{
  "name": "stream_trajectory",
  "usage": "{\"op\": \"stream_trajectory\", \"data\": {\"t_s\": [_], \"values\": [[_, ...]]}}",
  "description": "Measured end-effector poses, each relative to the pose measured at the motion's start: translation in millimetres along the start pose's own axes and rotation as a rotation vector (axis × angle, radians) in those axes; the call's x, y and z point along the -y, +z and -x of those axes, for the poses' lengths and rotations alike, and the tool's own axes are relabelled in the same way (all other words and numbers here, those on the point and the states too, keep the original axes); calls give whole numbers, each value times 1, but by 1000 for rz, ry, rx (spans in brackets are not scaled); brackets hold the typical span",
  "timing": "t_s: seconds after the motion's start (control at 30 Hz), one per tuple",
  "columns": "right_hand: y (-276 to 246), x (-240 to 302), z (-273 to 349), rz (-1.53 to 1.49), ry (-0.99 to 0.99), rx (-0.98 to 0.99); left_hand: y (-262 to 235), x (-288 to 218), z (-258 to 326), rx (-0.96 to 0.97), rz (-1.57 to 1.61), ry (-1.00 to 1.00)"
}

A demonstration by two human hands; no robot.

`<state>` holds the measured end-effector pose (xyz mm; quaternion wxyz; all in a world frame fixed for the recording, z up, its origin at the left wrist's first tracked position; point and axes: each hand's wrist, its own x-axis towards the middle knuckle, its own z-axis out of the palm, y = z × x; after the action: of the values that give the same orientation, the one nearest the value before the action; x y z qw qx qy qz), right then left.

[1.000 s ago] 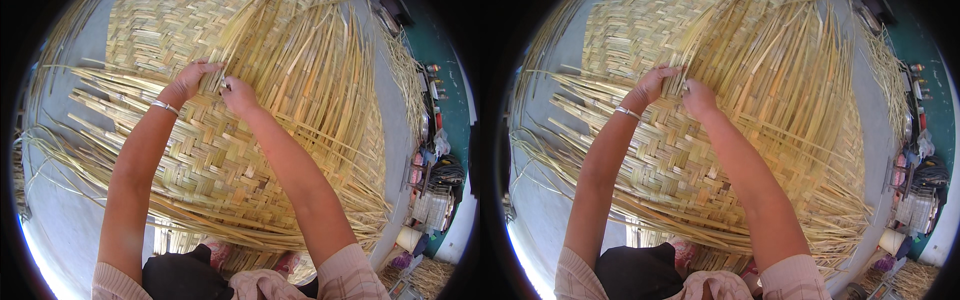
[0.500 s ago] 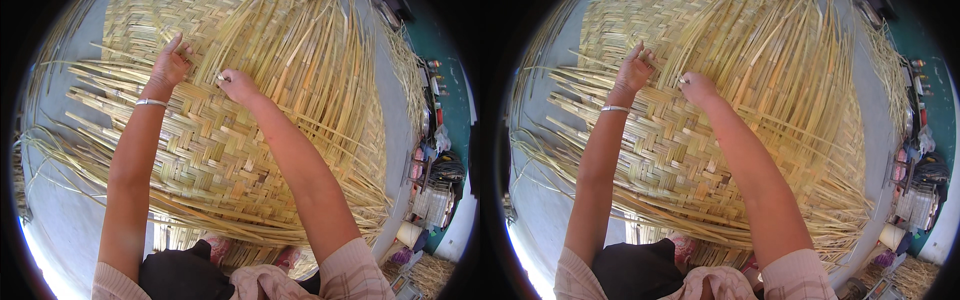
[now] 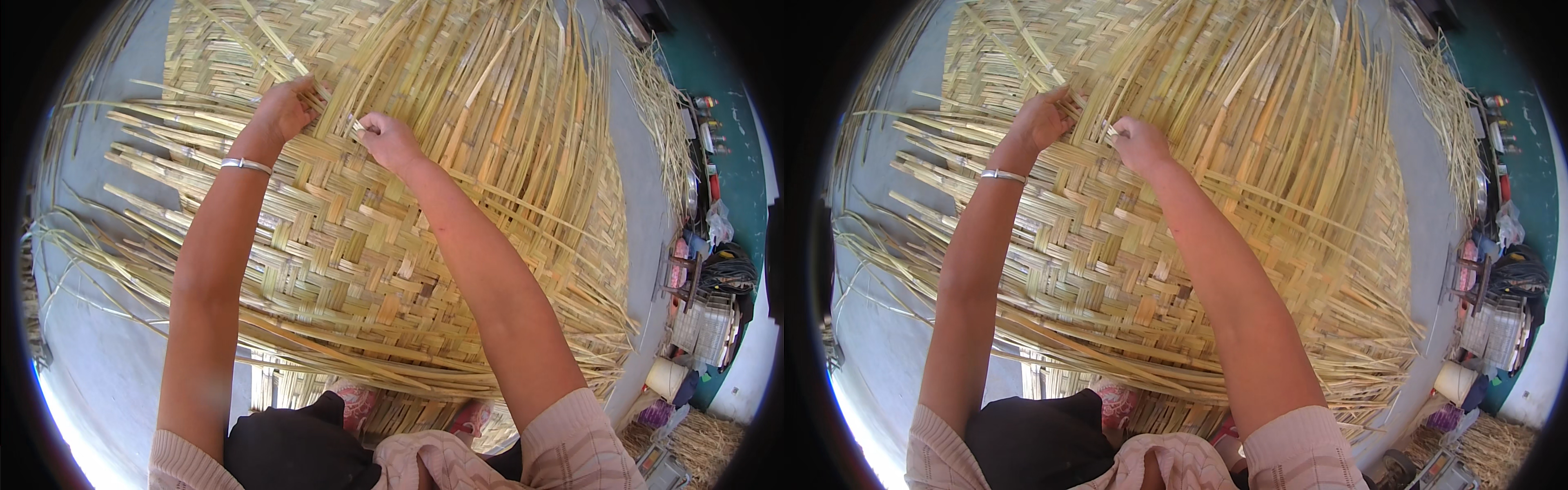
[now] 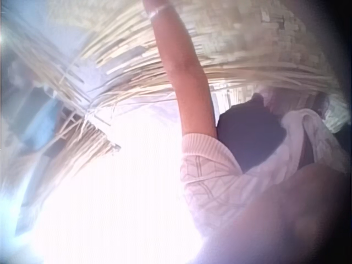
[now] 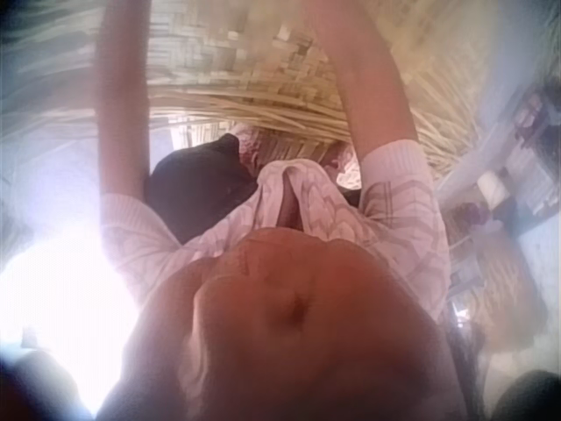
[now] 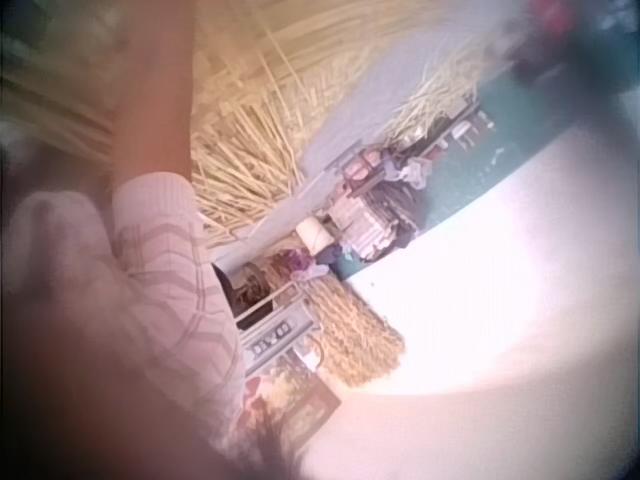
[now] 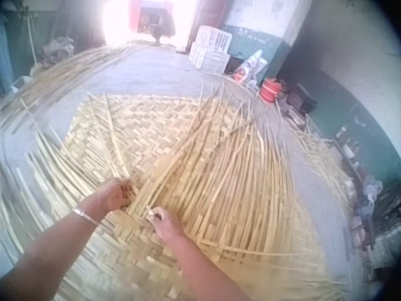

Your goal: The person weaves a large flat mat by hand, interlacing long dried plant strips in an over-under pattern. They repeatedly pull new strips through the existing weave and press them down to tighten the structure.

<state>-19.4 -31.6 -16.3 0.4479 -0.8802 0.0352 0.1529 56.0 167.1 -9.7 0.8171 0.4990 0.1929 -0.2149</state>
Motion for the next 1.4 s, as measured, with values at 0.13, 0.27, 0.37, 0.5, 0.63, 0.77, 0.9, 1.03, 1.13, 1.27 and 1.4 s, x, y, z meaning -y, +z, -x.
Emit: {"op": "stream_trajectory", "data": {"t_s": [0.13, 0.27, 0.37, 0.5, 0.63, 0.77, 0.9, 1.03, 1.13, 1.27, 1.4], "values": [[8, -1, 8, 50, -66, -147, 2, 7, 21, -12, 42, 168], [23, -1, 21, 199, -173, -370, -3, 20, 34, -336, -463, 391], [29, -1, 28, 300, -136, -289, -14, 28, 34, -419, -659, 478], [32, 0, 37, 436, -145, -216, -20, 31, 32, -480, -882, 563], [30, -1, 45, 693, -290, -162, -20, 31, 43, -487, -763, 404], [31, -1, 65, 787, -382, -151, -19, 32, 64, -492, -425, 323], [34, -1, 87, 693, -416, -180, -4, 57, 87, -508, -1135, 738], [36, -11, 121, 466, -538, -233, 22, 83, 94, -156, -1915, 968], [22, -34, 156, 107, -337, -350, 29, 88, 89, 37, -2039, 903], [-40, -81, 188, -889, 255, -640, 30, 79, 91, 141, -2149, 886], [-106, -120, 206, -1384, 316, -798, 59, 57, 96, 313, -2367, 844]]}}
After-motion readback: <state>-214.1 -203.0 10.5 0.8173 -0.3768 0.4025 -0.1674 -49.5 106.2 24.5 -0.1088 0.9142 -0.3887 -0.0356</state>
